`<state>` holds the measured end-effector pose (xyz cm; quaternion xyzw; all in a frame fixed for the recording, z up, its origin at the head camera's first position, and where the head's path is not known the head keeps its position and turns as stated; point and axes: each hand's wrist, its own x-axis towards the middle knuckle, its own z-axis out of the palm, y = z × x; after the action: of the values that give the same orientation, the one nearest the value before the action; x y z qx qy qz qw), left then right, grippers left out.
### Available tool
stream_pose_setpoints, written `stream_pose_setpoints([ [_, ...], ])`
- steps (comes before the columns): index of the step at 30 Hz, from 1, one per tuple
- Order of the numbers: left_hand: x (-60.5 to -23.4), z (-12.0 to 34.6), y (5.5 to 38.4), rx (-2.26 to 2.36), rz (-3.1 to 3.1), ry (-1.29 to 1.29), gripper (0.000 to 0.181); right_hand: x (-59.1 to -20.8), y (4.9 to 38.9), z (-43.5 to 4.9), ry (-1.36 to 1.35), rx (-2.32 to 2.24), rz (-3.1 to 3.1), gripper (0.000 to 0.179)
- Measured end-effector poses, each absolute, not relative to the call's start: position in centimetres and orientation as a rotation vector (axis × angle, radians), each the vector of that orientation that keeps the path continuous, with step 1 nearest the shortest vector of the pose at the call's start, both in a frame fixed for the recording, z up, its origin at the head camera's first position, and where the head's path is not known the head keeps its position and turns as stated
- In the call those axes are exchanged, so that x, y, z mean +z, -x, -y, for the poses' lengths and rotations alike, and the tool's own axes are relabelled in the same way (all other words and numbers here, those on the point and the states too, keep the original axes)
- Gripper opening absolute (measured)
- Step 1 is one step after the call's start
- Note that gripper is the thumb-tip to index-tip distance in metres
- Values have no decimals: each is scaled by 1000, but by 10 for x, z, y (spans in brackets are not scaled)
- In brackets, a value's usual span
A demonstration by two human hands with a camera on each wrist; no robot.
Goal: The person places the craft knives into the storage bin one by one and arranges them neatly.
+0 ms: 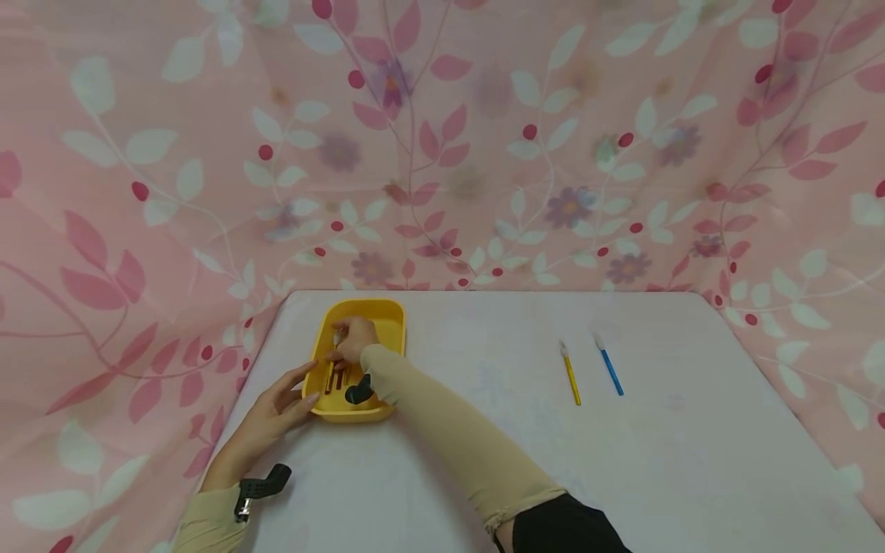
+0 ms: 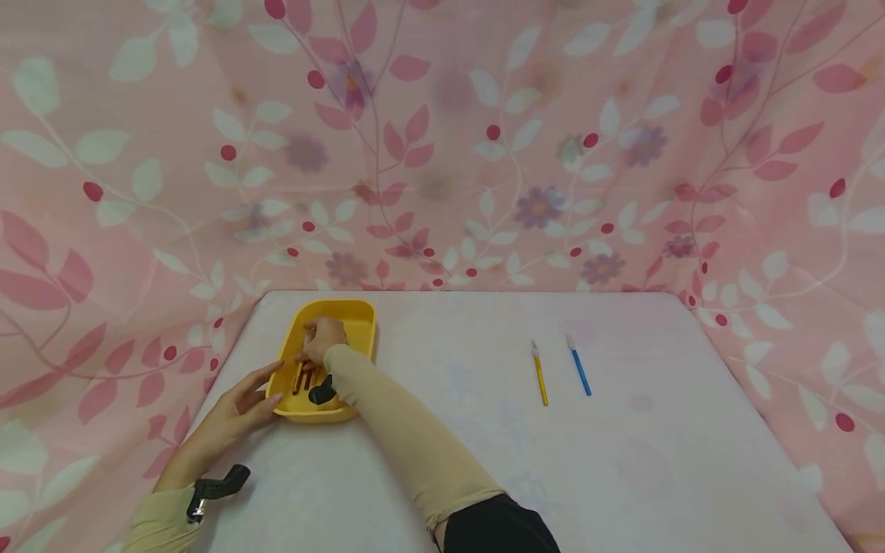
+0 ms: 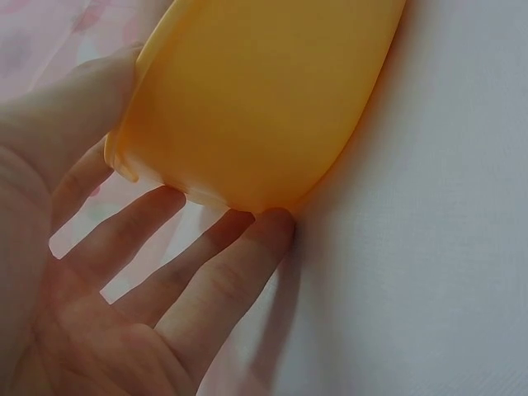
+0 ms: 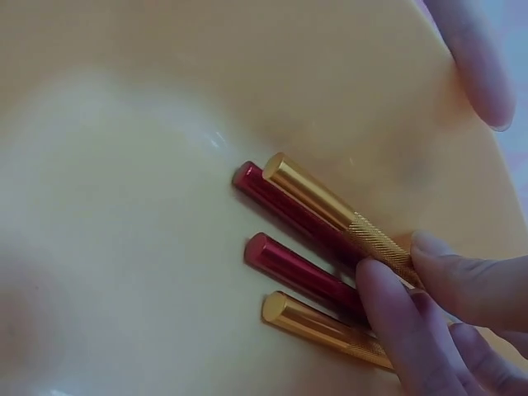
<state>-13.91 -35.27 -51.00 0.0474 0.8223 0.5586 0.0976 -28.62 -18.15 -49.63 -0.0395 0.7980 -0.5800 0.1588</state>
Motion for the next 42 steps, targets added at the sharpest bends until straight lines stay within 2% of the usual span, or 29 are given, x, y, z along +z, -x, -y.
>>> stream_pose_setpoints([
  [11,-510,353,140,1646,-2448,-151,70,-490,282,178,190,-1616,-2324,64],
  [18,-509,351,141,1633,-2454,-142,70,-480,281,163,272,-1596,-2375,60],
  [26,-507,352,142,1596,-2450,-99,73,-444,273,121,420,-1746,-2096,58],
  [33,-506,352,143,1592,-2430,-73,75,-414,267,79,435,-1851,-2090,54],
  [42,-505,349,140,1608,-2423,-60,76,-394,252,19,531,-1870,-2101,57],
])
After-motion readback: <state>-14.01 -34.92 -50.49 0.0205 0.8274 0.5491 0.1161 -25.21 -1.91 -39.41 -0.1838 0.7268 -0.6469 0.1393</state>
